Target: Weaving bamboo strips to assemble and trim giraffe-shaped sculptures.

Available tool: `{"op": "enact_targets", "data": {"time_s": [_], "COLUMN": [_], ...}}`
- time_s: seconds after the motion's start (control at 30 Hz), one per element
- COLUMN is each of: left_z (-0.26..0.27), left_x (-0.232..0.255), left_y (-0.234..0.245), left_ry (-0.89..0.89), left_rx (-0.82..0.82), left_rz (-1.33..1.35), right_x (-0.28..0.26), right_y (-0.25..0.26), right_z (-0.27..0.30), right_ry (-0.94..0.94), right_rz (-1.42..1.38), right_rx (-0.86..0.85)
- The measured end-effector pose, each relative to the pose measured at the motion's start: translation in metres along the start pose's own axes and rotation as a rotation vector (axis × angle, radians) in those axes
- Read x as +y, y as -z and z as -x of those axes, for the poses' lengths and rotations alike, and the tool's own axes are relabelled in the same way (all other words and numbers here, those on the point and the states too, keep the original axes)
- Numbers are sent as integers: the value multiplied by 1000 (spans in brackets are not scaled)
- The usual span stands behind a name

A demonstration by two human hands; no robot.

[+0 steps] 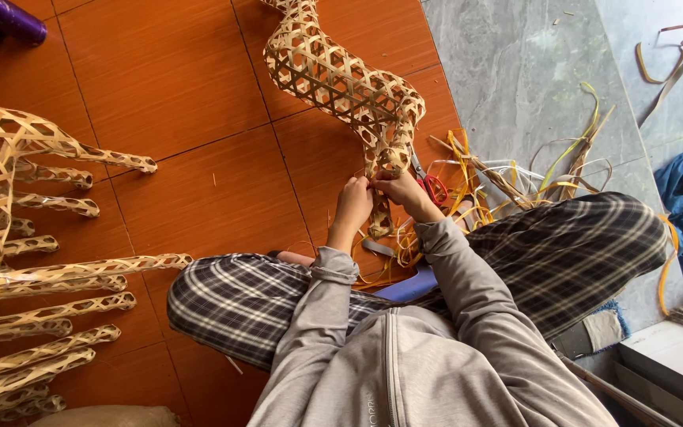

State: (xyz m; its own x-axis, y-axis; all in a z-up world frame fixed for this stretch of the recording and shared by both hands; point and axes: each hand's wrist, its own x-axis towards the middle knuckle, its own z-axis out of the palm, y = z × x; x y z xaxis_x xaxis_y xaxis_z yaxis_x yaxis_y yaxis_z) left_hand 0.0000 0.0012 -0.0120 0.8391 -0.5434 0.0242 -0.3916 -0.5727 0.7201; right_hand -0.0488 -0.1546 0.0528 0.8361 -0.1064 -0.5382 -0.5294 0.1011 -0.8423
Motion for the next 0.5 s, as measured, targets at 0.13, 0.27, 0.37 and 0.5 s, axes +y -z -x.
{"op": "enact_targets", "data": {"time_s": [0.13,0.27,0.37,0.5], "left_z": [-3,-5,-4,-3], "left_x": [36,44,39,28], "left_y": [33,40,31,14], "left_ry": [24,25,28,45], "left_rx": [-56,-124,-142,-161], "left_rz": [43,-110,-165,-259], "right_x": [-7,-8,13,30], "right_y": [3,12,15,4], "right_z": [6,5,-6,-9], "right_ry": [46,-17,239,509], "right_rz": [63,99,190,472], "right_rx": [9,-18,-46,251]}}
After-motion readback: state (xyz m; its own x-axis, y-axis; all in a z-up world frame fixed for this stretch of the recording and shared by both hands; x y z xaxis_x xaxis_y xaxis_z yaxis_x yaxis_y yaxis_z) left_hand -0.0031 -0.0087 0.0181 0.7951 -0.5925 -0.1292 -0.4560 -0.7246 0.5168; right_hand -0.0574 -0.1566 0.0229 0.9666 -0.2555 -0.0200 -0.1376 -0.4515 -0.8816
